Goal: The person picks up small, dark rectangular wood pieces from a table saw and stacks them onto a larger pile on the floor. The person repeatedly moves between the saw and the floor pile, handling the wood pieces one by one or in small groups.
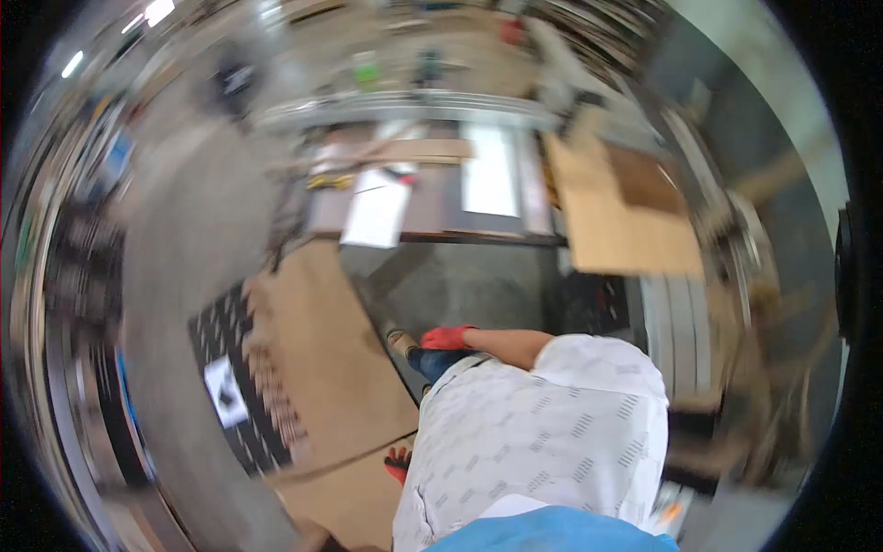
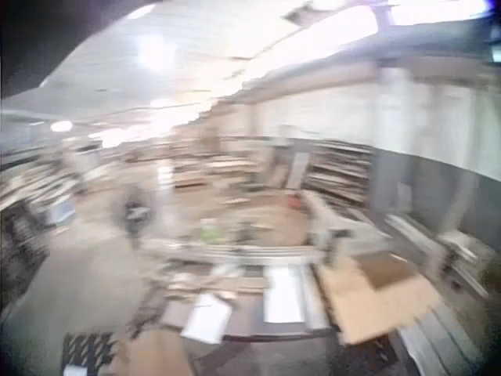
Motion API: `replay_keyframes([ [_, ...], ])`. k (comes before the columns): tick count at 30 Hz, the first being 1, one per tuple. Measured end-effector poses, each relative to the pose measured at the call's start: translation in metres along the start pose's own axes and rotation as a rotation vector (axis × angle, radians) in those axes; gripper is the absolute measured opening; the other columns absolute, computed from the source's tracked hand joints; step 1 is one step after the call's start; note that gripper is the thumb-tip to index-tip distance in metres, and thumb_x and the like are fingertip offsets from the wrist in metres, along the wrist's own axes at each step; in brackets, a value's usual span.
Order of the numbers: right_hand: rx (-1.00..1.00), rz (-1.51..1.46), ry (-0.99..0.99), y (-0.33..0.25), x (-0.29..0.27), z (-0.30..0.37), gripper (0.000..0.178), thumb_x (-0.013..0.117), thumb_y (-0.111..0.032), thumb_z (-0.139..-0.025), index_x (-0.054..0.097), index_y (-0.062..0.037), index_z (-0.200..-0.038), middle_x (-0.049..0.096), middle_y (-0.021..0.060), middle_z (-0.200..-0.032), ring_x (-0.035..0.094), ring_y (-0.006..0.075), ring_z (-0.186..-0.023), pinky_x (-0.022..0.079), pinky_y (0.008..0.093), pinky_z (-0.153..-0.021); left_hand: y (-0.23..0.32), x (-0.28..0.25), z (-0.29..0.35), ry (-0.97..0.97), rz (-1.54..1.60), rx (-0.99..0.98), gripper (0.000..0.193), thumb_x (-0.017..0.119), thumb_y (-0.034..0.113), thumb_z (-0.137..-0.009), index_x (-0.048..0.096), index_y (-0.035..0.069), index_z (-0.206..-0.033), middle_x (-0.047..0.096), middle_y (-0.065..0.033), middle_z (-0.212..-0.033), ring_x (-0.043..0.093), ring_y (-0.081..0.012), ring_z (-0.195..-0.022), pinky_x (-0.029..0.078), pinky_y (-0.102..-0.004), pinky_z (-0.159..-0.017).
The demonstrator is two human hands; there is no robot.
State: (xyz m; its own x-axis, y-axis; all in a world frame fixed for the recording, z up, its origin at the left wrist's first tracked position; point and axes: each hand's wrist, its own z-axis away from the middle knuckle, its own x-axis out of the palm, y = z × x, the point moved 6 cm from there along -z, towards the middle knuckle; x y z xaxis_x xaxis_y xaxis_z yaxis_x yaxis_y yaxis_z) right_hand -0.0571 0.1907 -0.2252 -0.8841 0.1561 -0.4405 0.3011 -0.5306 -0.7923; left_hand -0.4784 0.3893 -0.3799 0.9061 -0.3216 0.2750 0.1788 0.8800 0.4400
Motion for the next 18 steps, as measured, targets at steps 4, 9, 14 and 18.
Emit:
replay_keyframes([
  [4,0.035,-0.331,0.258,-0.023,-0.016,0.063,0.038,0.047,-0.036,-0.1,0.063,-0.007,-0.117,0.066,0.0104,-0.116,0.06,0.0259,-0.109,0.044,0.0357,-0.097,0.04,0.049,-0.016,-0.16,-0.405,-0.078,0.058,0.043,0.055,-0.096,0.05,0.017,-0.139,0.067,-0.0063,-0.102,0.061,-0.0243,-0.08,0.049,-0.0389,-0.066],
  [9,-0.028,-0.41,0.535,0.001,-0.029,0.149,0.037,0.05,-0.033,-0.101,0.062,-0.0028,-0.119,0.066,0.0096,-0.119,0.059,0.022,-0.109,0.045,0.0342,-0.095,0.111,0.169,-0.013,-0.359,-0.641,-0.02,0.057,0.045,0.057,-0.096,0.055,0.018,-0.136,0.067,-0.0029,-0.101,0.059,-0.0182,-0.075,0.042,-0.0305,-0.06],
  [14,0.045,-0.828,0.772,0.03,-0.057,0.253,0.037,0.053,-0.034,-0.101,0.062,-0.0076,-0.126,0.066,0.0055,-0.12,0.06,0.0184,-0.108,0.047,0.0325,-0.093,0.122,0.304,-0.027,-0.509,-0.707,0.077,0.058,0.045,0.059,-0.097,0.055,0.019,-0.137,0.066,-0.0027,-0.102,0.058,-0.0175,-0.079,0.043,-0.0294,-0.066],
  [18,0.056,-1.248,0.862,0.072,-0.08,0.327,0.034,0.053,-0.035,-0.102,0.064,-0.0126,-0.125,0.066,0.0006,-0.115,0.061,0.0123,-0.105,0.048,0.0291,-0.092,0.079,0.447,0.007,-0.693,-0.744,0.103,0.061,0.043,0.062,-0.098,0.053,0.016,-0.138,0.066,-0.0055,-0.108,0.06,-0.0195,-0.086,0.046,-0.0317,-0.073],
])
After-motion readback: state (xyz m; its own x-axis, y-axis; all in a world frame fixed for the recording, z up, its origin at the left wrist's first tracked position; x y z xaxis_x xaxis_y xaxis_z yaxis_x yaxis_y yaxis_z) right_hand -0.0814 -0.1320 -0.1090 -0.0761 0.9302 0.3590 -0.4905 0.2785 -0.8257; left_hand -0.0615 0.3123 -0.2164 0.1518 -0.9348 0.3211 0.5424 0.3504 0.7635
